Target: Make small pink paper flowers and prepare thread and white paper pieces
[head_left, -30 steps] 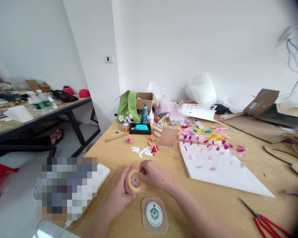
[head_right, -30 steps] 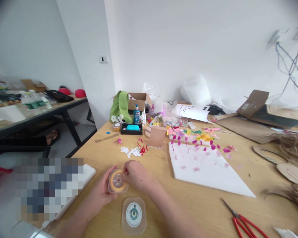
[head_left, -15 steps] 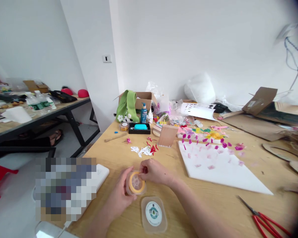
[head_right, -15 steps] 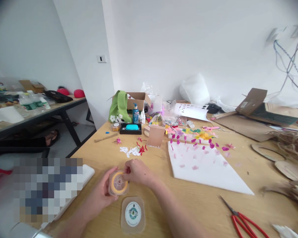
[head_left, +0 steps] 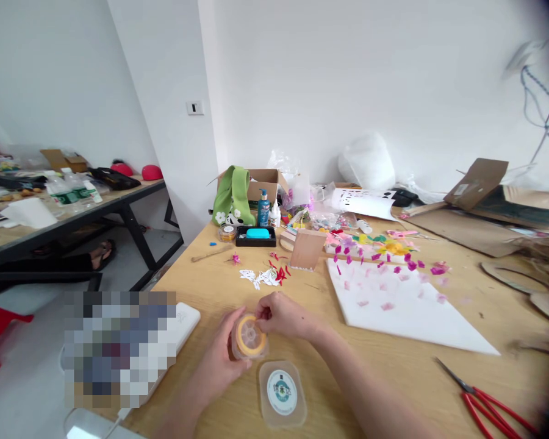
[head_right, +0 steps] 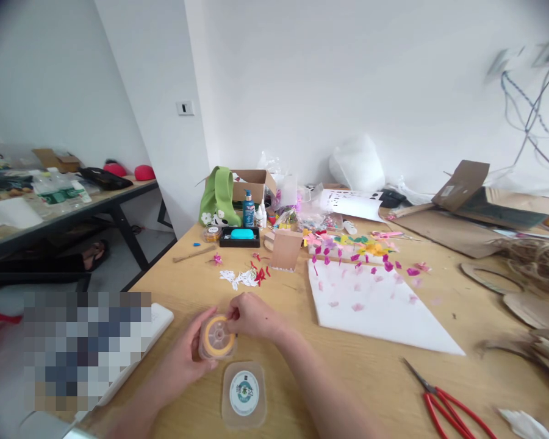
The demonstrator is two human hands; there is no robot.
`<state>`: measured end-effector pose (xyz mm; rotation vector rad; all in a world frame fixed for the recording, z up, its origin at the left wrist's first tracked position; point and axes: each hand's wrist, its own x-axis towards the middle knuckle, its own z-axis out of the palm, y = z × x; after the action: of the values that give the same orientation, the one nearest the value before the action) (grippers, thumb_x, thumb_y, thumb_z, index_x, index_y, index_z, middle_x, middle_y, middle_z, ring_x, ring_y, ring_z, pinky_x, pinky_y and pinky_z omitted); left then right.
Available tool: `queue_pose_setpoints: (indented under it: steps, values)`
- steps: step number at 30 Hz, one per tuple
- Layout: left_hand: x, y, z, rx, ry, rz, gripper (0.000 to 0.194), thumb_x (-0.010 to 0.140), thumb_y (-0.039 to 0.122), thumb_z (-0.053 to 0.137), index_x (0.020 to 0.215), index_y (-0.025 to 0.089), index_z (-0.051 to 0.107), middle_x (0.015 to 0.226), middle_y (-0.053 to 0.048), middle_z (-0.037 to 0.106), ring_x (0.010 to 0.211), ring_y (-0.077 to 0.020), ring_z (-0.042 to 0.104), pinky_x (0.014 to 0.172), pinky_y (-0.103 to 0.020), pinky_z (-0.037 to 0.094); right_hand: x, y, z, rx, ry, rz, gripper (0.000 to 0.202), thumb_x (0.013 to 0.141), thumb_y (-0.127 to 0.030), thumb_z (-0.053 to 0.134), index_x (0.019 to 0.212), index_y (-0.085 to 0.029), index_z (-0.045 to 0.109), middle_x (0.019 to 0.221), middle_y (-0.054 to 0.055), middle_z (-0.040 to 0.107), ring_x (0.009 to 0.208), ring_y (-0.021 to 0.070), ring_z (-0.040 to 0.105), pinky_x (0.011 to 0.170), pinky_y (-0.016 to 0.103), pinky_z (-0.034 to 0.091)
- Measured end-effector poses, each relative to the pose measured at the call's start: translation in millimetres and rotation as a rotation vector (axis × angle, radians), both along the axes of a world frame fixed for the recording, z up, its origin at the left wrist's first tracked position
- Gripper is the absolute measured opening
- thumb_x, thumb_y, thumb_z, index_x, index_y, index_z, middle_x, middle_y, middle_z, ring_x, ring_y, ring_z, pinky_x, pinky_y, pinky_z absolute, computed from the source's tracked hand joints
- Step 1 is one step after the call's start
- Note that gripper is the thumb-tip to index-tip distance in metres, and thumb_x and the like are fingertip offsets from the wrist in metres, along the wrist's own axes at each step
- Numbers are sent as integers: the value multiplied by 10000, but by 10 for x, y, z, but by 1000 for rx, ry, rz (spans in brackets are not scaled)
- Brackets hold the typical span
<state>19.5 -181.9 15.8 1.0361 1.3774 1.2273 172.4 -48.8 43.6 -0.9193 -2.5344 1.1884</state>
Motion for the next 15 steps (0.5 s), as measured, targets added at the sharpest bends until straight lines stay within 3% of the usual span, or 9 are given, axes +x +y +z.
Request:
queue_pose_setpoints:
  steps: [8, 15]
  values:
    - [4, 8, 79, -69, 147, -52, 789, 626, 59, 626, 1360, 278, 439, 1390, -99, 516, 1222, -316, 528, 1018, -462, 402, 43, 116, -83, -164, 97, 28, 87, 613, -134, 641, 698, -149, 655, 600, -63, 561, 553, 72, 464, 496, 170, 341]
    - [-34, 11, 56, -47, 234, -79, 793, 604, 68, 636, 1347, 279, 452, 1363, -86, 548, 1215, -311, 527, 1028, -459, 389, 46, 141, -124, -282, 175, 37, 96, 593, -118, 638, 684, -141, 656, 604, -57, 572, 543, 71, 452, 500, 181, 340]
